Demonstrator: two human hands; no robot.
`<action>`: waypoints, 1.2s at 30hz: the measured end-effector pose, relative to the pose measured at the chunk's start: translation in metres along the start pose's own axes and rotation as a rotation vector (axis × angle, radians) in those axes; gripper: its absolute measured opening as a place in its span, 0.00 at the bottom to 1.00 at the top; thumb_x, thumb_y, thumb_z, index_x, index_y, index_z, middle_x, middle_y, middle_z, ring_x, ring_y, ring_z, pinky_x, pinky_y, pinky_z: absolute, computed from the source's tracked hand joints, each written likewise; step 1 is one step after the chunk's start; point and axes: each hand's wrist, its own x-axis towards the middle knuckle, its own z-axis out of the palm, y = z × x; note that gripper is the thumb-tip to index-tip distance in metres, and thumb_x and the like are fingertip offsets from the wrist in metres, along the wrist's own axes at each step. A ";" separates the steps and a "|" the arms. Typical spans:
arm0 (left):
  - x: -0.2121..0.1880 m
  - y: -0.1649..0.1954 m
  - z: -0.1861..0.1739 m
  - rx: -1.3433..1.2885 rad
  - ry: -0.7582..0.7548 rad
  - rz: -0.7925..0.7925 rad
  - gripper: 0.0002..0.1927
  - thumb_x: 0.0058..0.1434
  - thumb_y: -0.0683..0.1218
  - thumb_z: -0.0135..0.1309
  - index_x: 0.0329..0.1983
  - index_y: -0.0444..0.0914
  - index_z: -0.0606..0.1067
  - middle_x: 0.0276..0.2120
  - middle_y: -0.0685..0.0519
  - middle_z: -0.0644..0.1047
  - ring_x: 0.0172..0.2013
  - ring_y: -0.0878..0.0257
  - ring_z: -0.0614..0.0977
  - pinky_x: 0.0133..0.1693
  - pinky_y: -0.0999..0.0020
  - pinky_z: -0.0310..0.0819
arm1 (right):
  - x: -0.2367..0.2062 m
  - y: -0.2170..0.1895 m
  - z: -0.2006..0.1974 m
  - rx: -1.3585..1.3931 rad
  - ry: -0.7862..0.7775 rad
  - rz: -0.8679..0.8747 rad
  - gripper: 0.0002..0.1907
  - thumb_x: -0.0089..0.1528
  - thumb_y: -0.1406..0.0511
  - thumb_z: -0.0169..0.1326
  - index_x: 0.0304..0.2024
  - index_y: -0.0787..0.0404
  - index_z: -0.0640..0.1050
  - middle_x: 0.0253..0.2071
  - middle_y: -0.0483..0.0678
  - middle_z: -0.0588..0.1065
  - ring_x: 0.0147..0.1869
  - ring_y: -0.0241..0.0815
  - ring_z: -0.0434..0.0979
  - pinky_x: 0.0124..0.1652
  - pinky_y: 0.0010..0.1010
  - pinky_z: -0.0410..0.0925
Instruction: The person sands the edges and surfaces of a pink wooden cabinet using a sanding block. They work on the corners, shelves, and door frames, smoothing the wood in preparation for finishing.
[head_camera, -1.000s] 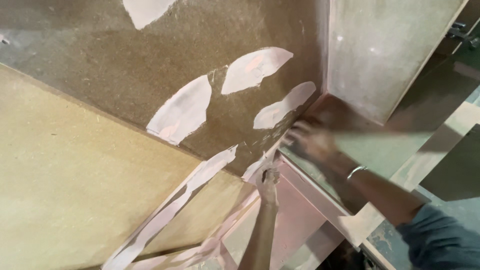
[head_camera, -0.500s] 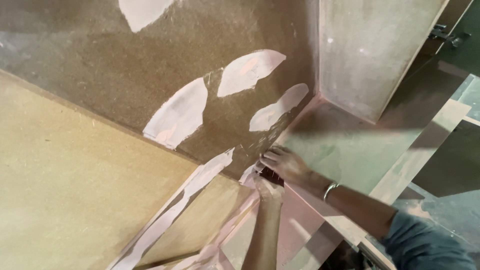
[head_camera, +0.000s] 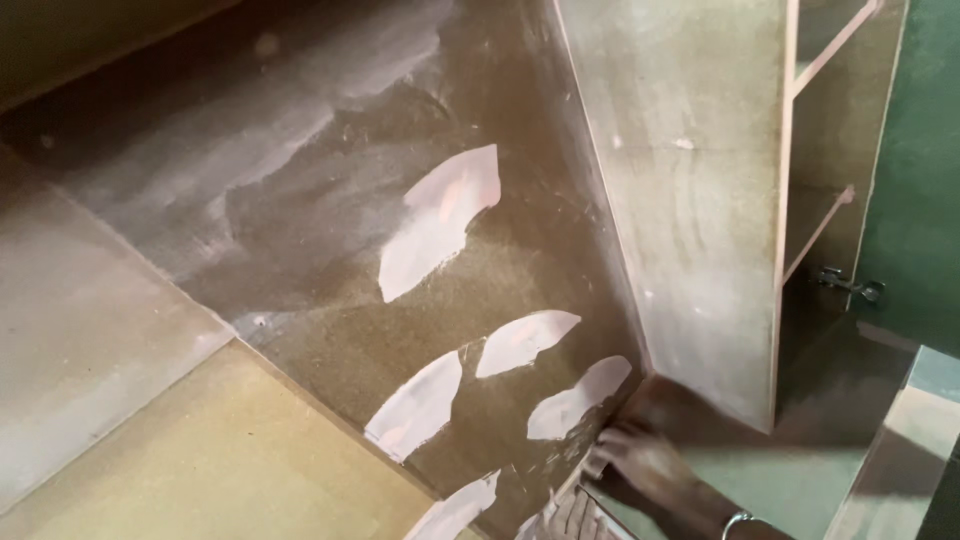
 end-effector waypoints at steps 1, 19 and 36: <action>0.004 -0.001 0.004 -0.006 0.000 0.006 0.39 0.63 0.69 0.42 0.64 0.35 0.68 0.60 0.44 0.73 0.59 0.51 0.74 0.60 0.53 0.68 | -0.001 -0.003 0.001 -0.055 0.016 0.013 0.24 0.57 0.59 0.50 0.56 0.53 0.74 0.60 0.46 0.71 0.67 0.49 0.68 0.66 0.41 0.61; -0.025 0.002 -0.034 -0.047 -0.201 0.116 0.36 0.66 0.67 0.42 0.68 0.39 0.63 0.62 0.44 0.68 0.62 0.50 0.70 0.61 0.50 0.66 | -0.017 -0.031 0.031 -0.248 0.271 -0.382 0.18 0.59 0.63 0.51 0.53 0.51 0.76 0.59 0.48 0.72 0.66 0.50 0.67 0.65 0.45 0.60; -0.032 -0.004 -0.015 0.247 0.152 -0.005 0.41 0.64 0.70 0.41 0.67 0.35 0.67 0.56 0.46 0.75 0.53 0.54 0.75 0.52 0.60 0.70 | -0.019 0.056 0.004 0.219 0.094 0.280 0.20 0.70 0.60 0.45 0.63 0.59 0.70 0.67 0.51 0.67 0.71 0.48 0.65 0.69 0.38 0.58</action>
